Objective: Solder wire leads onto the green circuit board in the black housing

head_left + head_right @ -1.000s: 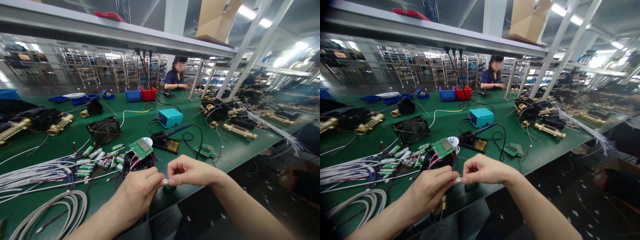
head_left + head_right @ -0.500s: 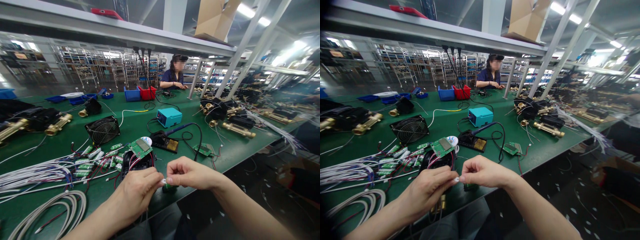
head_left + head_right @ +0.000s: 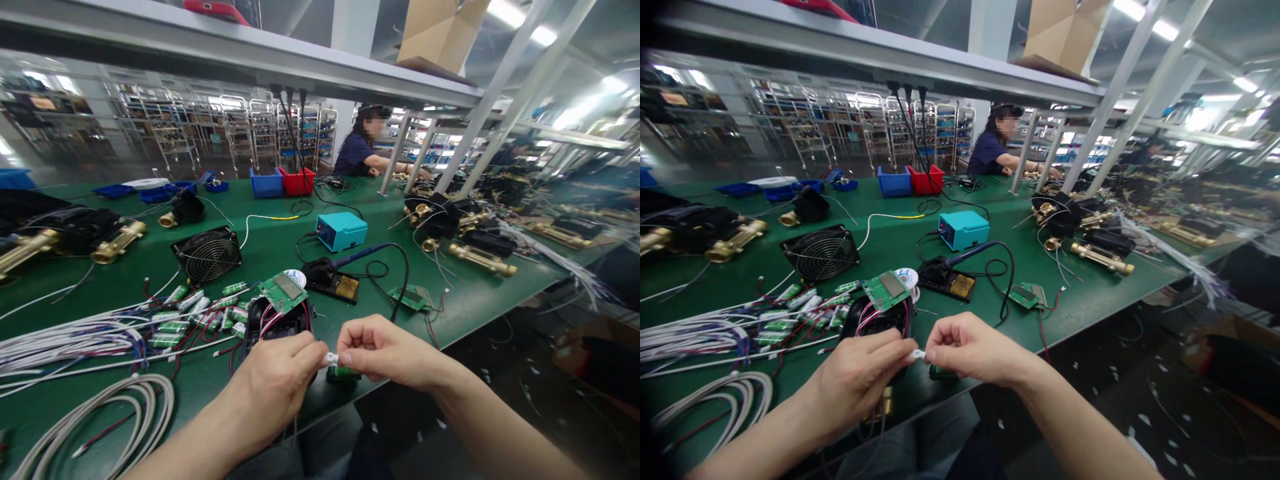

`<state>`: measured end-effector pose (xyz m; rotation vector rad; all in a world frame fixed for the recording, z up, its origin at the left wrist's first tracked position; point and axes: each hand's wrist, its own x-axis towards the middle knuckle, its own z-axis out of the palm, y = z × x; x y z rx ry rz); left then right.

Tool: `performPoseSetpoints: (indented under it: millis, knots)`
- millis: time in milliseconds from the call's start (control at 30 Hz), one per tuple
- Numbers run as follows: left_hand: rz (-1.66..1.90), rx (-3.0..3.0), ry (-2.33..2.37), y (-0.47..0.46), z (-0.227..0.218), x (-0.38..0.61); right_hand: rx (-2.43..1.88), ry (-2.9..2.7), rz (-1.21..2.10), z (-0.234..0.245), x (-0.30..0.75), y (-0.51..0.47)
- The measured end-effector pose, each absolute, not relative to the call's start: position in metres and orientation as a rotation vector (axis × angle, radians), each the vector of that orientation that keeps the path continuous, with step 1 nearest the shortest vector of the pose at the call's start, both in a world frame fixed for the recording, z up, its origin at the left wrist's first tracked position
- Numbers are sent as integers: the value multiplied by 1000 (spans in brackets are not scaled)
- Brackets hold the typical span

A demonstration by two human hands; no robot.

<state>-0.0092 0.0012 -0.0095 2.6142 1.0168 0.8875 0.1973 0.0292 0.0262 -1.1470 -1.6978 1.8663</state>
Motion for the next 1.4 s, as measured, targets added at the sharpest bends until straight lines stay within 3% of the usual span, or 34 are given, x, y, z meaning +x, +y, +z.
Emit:
performPoseSetpoints:
  millis: [433, 967, 1400]
  knots:
    - [831, 2446, 956, 4, 0, -12, -1028, -1904, 1640, 26, 196, 29]
    - [901, 2447, 901, 3, 2, -10, -866, -1633, 1960, 9, 199, 36]
    - [951, 2401, 884, 3, 5, -11, -839, -1698, 1941, 9, 200, 37]
